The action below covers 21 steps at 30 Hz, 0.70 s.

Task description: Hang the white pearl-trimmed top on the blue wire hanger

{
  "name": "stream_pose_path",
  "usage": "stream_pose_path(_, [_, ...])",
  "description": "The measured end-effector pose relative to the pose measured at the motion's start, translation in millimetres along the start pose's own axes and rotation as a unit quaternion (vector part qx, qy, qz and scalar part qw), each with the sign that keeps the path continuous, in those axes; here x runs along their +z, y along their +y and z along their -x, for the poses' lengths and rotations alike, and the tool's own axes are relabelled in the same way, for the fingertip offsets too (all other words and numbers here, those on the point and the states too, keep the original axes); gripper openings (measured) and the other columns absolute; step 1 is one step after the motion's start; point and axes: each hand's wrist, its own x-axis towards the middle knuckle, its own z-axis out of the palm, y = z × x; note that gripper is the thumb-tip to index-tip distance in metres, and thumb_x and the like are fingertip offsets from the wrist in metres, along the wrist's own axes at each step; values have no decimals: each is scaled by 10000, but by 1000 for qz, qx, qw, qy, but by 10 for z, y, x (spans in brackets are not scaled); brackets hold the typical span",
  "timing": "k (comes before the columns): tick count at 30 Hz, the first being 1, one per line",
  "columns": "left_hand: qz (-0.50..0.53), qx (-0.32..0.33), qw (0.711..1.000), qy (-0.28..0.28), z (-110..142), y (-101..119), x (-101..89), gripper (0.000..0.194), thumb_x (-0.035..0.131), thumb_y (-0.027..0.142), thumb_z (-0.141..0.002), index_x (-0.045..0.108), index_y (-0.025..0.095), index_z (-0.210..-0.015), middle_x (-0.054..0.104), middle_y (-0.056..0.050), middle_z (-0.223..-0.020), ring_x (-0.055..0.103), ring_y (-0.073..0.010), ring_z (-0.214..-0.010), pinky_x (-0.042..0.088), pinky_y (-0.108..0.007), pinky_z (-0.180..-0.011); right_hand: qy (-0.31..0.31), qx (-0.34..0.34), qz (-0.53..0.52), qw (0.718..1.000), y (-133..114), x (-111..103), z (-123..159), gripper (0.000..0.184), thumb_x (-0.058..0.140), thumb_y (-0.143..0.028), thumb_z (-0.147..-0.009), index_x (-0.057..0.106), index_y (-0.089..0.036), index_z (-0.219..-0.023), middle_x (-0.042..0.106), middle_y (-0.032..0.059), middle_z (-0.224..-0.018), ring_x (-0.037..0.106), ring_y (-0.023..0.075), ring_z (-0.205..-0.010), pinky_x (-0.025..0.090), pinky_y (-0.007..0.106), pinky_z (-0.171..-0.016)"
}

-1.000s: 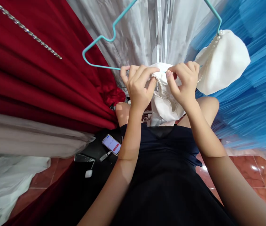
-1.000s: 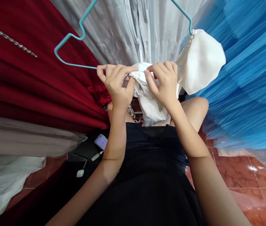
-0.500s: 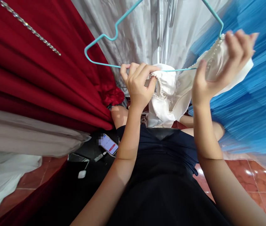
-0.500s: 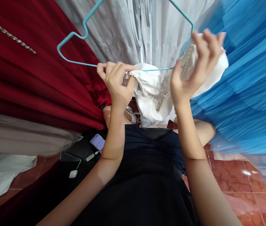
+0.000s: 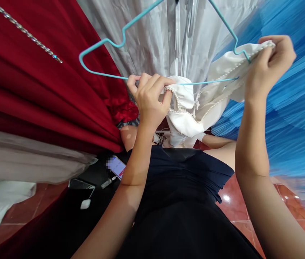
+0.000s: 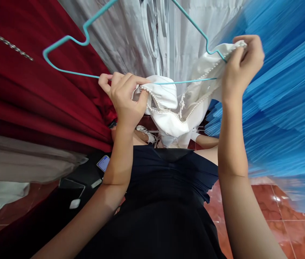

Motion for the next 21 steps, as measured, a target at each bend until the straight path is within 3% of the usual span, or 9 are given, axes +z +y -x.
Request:
stream_pose_path(2, [16,-12,1000,-19,-13,-6,29,81,696,212,-904,718,287,-925,695,-15,-904,615,-292,-1044,240,-622,-1230,41,21,-12,999,239,-88,-24,267,539,-134,-965,722,-283,-839,701,38,-835,602,195,-759,494,373,-773])
stream_pose_path(5, [41,-35,998,-42,-24,-16,69,79,705,206,-906,705,278,-938,704,-18,-948,610,-287,-1084,205,-604,-1265,125,19,-24,992,380,-248,234,234,551,-135,-947,724,-271,-866,704,51,-887,652,202,-840,526,376,-828])
stream_pose_path(7, [42,-33,998,-40,-26,-17,82,103,712,181,-893,709,275,-934,702,-15,-937,598,-280,-1048,194,-603,-1267,156,2,-40,987,251,-346,532,220,531,-171,-961,732,-258,-971,686,53,-937,655,209,-883,527,400,-867])
stream_pose_path(10, [33,-19,999,-23,-30,-4,88,133,707,146,-884,719,271,-925,699,-15,-916,588,-274,-1014,218,-597,-1245,202,-23,-85,975,-205,-426,908,163,587,-309,-985,739,-250,-999,653,48,-960,641,219,-906,519,452,-885])
stream_pose_path(13, [16,-3,1000,-8,-39,13,88,144,695,130,-882,721,268,-916,710,-17,-915,595,-271,-998,281,-584,-1198,138,-57,-117,982,-713,-375,1011,182,615,-404,-1001,750,-282,-990,625,49,-921,632,233,-912,526,479,-874])
stream_pose_path(15, [19,-4,1000,-15,-38,5,96,129,701,148,-882,715,272,-916,717,-15,-932,605,-271,-1002,292,-581,-1200,35,-51,-108,992,-939,-262,978,232,560,-438,-1026,744,-298,-1007,654,70,-968,660,257,-984,550,500,-924])
stream_pose_path(18, [27,-10,999,-19,-3,-63,130,137,682,170,-890,720,286,-954,724,-14,-968,627,-275,-1039,276,-591,-1244,-132,-13,-90,987,-1032,-29,979,316,457,-451,-1058,715,-272,-1024,671,65,-1020,674,257,-1072,564,536,-1031])
stream_pose_path(21, [25,7,1000,1,62,-170,171,187,651,161,-874,735,297,-970,725,-8,-955,654,-279,-1056,274,-620,-1264,-191,29,-79,978,-961,147,1125,329,440,-445,-1060,673,-241,-948,652,54,-977,667,239,-1053,593,524,-1001])
